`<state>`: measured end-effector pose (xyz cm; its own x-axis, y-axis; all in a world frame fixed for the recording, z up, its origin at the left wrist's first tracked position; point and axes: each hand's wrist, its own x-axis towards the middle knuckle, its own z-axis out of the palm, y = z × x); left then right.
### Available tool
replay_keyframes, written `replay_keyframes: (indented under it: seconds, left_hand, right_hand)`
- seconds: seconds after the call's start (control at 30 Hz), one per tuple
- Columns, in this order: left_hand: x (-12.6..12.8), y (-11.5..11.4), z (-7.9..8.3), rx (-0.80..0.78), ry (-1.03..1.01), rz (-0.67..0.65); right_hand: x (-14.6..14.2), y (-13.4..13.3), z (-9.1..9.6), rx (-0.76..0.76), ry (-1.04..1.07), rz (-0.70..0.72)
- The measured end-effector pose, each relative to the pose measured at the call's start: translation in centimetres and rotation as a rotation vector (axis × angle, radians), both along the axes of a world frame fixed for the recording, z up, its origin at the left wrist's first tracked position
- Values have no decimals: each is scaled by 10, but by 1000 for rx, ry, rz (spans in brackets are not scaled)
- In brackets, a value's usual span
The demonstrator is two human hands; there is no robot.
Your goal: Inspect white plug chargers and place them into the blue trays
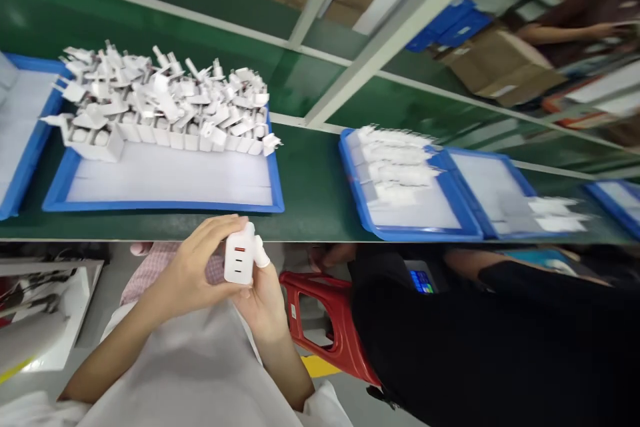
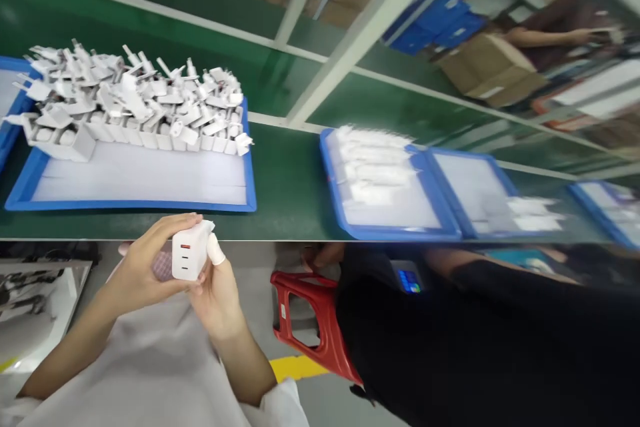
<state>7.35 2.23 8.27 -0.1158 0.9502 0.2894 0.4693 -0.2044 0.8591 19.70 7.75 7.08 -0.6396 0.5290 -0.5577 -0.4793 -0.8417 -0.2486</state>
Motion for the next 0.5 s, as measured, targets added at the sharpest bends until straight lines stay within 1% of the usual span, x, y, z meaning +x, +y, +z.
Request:
replay_keyframes:
  seconds: [0.03, 0.07, 0.1, 0.13, 0.17, 0.2, 0.23, 0.27, 0.3, 0.33, 0.4, 0.43, 0.5]
  left_hand:
    - [-1, -2, -3, -41, 18, 10]
    - [-3, -3, -6, -77, 35, 24]
    - [-7, -4, -11, -102, 45, 42]
    - [-12, -5, -17, -116, 48, 58]
    - [-17, -6, -23, -124, 44, 78]
    - [-22, -6, -30, -134, 38, 108]
    - [-27, -6, -37, -153, 32, 142]
    - [-31, -6, -43, -179, 30, 183]
    - [-34, -6, -48, -207, 29, 222]
    - [-36, -6, -52, -226, 28, 253]
    - [-37, -4, -59, -252, 27, 306]
    - [-37, -3, -62, -263, 27, 317]
    - [-37, -1, -67, -293, 28, 321]
  right_hand:
    - [7, 11, -2, 87, -44, -62]
    - [19, 27, -3, 211, -113, -169]
    - [34, 47, -3, 366, -209, -313]
    - [54, 71, -2, 537, -326, -491]
    - [78, 98, 0, 711, -469, -662]
    - [104, 126, 3, 862, -647, -795]
    - [133, 155, 6, 955, -850, -925]
    - [161, 183, 9, 998, -1080, -1040]
    - [187, 209, 10, 1019, -1331, -1050]
    - [211, 232, 11, 1013, -1582, -986]
    - [247, 271, 8, 985, -1721, -921]
    - [260, 286, 4, 977, -1761, -866]
    - [275, 308, -5, 975, -1798, -753]
